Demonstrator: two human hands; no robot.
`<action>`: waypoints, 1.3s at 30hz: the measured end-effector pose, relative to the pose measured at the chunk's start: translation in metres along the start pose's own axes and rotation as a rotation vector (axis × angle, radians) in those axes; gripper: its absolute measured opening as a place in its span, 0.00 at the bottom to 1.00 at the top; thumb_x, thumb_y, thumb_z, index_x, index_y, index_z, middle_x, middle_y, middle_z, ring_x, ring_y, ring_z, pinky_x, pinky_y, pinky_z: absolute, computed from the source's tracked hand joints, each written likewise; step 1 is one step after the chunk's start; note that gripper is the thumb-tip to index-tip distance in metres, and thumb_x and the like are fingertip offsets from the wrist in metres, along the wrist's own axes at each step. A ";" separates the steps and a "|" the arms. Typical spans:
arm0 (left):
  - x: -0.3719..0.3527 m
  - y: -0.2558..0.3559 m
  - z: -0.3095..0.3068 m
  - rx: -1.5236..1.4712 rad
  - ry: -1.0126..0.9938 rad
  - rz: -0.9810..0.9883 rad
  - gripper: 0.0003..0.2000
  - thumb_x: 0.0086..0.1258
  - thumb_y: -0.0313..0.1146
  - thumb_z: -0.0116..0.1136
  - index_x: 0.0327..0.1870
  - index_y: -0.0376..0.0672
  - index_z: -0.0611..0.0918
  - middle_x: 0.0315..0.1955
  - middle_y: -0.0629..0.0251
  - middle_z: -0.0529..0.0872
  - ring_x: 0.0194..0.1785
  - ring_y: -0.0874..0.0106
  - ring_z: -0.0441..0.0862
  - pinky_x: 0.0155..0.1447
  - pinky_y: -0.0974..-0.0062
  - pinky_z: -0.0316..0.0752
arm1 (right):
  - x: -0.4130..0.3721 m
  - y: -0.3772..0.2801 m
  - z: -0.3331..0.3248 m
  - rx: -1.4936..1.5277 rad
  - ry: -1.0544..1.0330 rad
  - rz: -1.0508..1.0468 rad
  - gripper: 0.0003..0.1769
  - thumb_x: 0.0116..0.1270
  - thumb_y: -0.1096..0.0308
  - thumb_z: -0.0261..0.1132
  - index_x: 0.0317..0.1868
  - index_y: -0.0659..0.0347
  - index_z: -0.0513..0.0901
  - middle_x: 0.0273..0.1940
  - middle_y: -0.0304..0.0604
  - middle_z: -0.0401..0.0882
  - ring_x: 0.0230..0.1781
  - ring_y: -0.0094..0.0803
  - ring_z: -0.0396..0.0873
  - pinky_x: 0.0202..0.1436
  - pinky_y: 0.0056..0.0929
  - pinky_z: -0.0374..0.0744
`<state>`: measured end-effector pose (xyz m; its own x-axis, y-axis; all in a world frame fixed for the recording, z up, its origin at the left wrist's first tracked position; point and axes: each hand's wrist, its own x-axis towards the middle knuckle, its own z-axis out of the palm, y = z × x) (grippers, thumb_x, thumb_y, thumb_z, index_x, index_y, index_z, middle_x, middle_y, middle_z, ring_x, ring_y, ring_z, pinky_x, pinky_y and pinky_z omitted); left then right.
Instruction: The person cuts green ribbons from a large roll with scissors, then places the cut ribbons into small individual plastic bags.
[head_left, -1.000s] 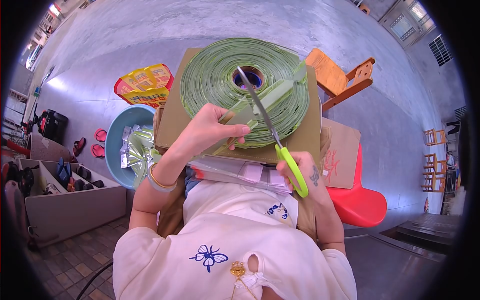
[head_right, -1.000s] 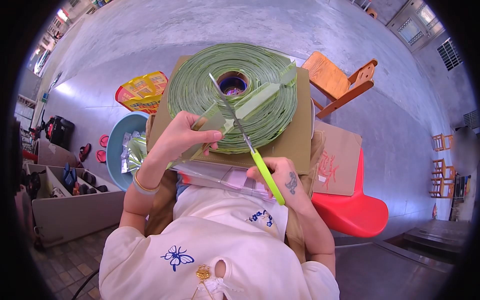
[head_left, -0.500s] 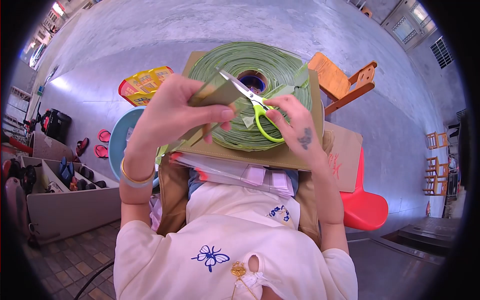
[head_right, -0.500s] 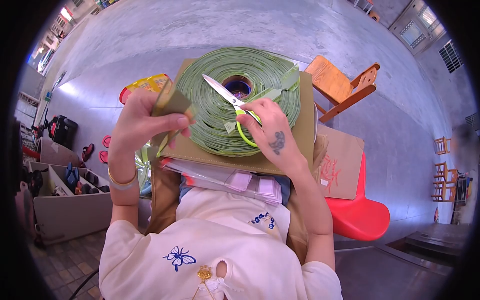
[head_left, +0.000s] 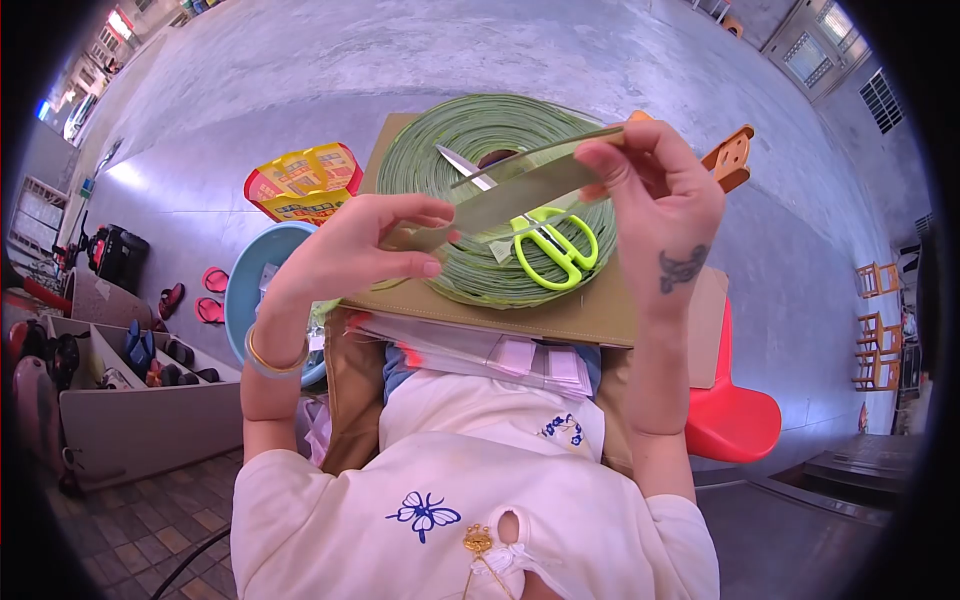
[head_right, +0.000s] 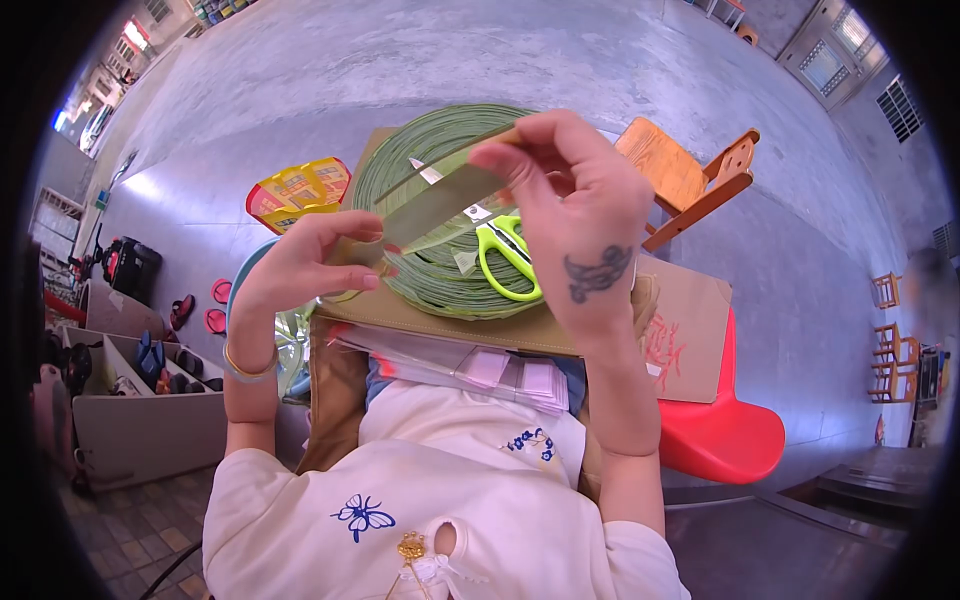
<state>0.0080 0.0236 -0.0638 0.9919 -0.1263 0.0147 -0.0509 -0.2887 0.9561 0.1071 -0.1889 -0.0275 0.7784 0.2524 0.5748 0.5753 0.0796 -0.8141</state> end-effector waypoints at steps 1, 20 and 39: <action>-0.005 0.010 -0.001 -0.115 -0.010 -0.098 0.14 0.60 0.26 0.61 0.46 0.31 0.78 0.29 0.65 0.83 0.34 0.81 0.78 0.40 0.83 0.73 | 0.002 -0.006 -0.003 0.014 0.005 0.099 0.05 0.59 0.73 0.65 0.32 0.66 0.80 0.25 0.35 0.81 0.23 0.16 0.76 0.27 0.15 0.75; 0.021 0.106 -0.003 0.381 0.072 0.583 0.08 0.46 0.20 0.66 0.29 0.37 0.85 0.32 0.53 0.85 0.49 0.59 0.80 0.65 0.61 0.59 | -0.018 0.040 0.050 0.457 -0.568 0.077 0.20 0.62 0.66 0.63 0.53 0.65 0.71 0.46 0.40 0.77 0.46 0.28 0.77 0.46 0.26 0.76; 0.030 -0.016 -0.075 0.008 -0.504 -0.277 0.20 0.59 0.42 0.64 0.45 0.34 0.78 0.32 0.64 0.84 0.35 0.78 0.80 0.42 0.82 0.74 | 0.034 0.047 0.002 1.560 -0.113 0.228 0.14 0.73 0.67 0.43 0.51 0.66 0.67 0.58 0.55 0.68 0.60 0.45 0.68 0.67 0.43 0.67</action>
<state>0.0478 0.0960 -0.0568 0.7903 -0.4809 -0.3798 0.2004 -0.3829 0.9018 0.1604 -0.1747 -0.0460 0.7460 0.4588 0.4827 -0.4156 0.8871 -0.2009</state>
